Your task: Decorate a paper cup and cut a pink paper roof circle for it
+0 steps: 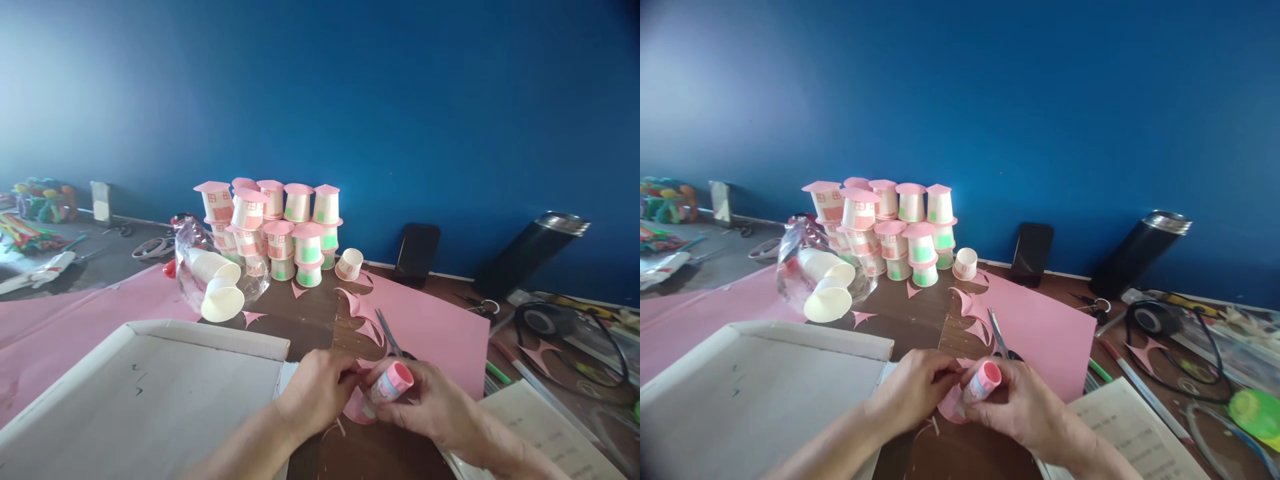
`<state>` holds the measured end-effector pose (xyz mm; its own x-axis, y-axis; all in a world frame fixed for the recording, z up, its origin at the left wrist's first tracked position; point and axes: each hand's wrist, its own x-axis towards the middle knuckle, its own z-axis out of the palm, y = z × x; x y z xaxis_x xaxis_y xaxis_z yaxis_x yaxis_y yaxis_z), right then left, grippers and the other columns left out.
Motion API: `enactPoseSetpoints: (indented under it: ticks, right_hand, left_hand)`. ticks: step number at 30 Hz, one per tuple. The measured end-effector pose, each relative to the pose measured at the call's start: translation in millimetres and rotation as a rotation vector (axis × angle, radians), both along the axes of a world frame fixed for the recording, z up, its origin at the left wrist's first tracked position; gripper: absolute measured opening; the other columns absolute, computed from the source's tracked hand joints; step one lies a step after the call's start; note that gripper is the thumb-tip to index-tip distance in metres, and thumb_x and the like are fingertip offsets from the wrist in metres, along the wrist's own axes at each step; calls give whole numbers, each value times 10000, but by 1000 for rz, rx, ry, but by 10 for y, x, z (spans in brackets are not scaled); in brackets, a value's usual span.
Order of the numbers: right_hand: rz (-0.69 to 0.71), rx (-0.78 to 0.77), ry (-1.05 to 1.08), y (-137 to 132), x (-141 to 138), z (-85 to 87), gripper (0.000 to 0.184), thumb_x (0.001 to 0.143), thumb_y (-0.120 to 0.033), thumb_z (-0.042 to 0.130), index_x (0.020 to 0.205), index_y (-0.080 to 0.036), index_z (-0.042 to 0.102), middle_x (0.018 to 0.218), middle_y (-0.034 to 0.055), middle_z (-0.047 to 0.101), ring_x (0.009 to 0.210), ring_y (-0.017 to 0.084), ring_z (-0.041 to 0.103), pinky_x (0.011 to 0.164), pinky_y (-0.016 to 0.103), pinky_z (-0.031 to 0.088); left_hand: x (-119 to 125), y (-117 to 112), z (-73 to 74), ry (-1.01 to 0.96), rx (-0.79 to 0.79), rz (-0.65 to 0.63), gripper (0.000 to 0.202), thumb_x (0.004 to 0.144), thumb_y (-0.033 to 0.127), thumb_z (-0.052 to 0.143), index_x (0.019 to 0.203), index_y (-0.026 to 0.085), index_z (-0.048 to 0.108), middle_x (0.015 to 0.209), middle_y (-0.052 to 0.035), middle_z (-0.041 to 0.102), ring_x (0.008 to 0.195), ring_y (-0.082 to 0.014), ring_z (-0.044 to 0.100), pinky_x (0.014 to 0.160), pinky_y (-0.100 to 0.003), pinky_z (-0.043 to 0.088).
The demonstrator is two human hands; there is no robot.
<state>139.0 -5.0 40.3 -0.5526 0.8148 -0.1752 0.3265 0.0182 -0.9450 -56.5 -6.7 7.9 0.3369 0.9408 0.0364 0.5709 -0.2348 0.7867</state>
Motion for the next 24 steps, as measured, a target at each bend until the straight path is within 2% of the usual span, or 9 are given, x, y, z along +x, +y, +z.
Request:
enactPoseSetpoints:
  ticks: [7,13,19,24]
  right_hand:
    - [25,24,-28,23,53,-49,183,786,-303,722,909,-172,683,901,39,719,857,224,638,772,295,487]
    - [140,46,23,46,41,6,124,791,-266,718,864,-170,689,887,26,712,824,190,625,744,271,485]
    - [145,50,-26,55,41,8,96,797,-258,705,839,-175,677,877,10,706,829,185,623,751,264,478]
    - [124,73,-81,39,36,37,39,789,-209,676,786,-174,657,859,2,701,809,188,623,715,256,475]
  left_hand:
    - [-13,1,-5,-18,-21,-18,230,833,236,486,749,218,699,705,10,698,636,-141,588,561,-221,342]
    - [-22,-1,-32,20,-1,-35,215,831,230,496,714,212,675,678,32,676,618,-119,571,555,-207,338]
    - [-22,7,-34,31,22,-41,205,838,235,501,722,215,670,656,41,648,605,-107,542,546,-202,316]
    - [-17,13,-27,44,27,-43,244,864,307,496,710,216,661,647,43,638,597,-101,531,547,-206,310]
